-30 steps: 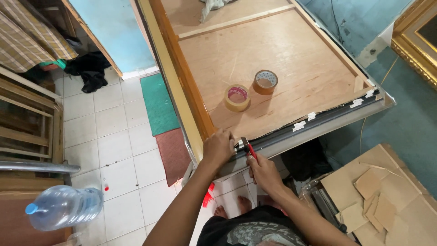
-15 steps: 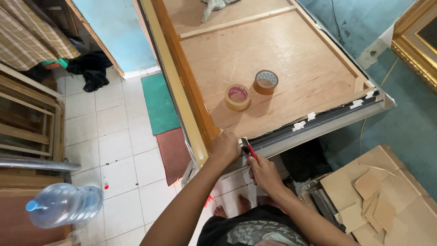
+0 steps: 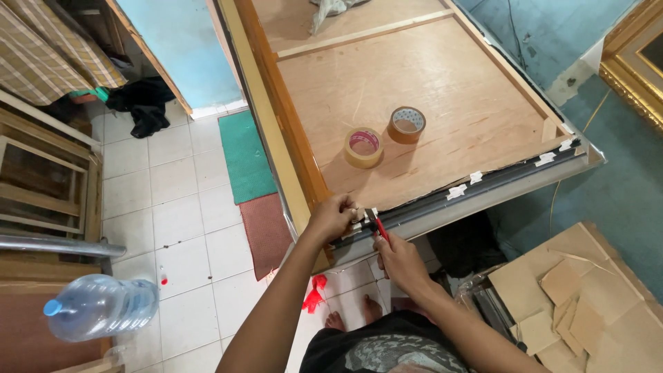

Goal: The person applies masking tape to the edges of a wooden frame using a utility knife to cut the tape and a cloth to wipe the surface. The person works along the frame edges, smoothing the tape and cleaning the surface as they proceed.

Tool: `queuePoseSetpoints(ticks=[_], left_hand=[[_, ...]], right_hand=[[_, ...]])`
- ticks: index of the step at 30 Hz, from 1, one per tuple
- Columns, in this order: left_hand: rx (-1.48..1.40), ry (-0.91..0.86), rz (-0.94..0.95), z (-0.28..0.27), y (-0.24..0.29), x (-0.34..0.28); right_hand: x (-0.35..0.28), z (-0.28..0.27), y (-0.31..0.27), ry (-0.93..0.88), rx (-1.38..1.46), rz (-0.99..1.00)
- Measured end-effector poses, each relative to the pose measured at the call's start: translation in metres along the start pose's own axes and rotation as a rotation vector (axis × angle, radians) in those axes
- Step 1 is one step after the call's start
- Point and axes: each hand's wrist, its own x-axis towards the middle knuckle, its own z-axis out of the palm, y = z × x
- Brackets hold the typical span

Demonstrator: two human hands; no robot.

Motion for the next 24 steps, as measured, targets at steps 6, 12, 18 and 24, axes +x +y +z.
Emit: queuePoseSetpoints(ticks=[6,12,18,24], left_hand=[[-0.083,0.05,0.073,-0.002,-0.013,0.005],[-0.151,0.065,0.095,-0.004,-0.009,0.001],[-0.443,0.029,-0.008,0.0,-0.026,0.017],[-0.48,0.013,-0.039,-0.002,-0.028,0.024]], right_hand=[[0.024,0.027,0.035,-0.136,0.42,0.136],[0.029,0.028,0.028,-0.091,0.296,0.076],[0.013,0.038,0.038,-0.127,0.42,0.12],[0.003,0.052,0.029,-0.278,0.466,0.159]])
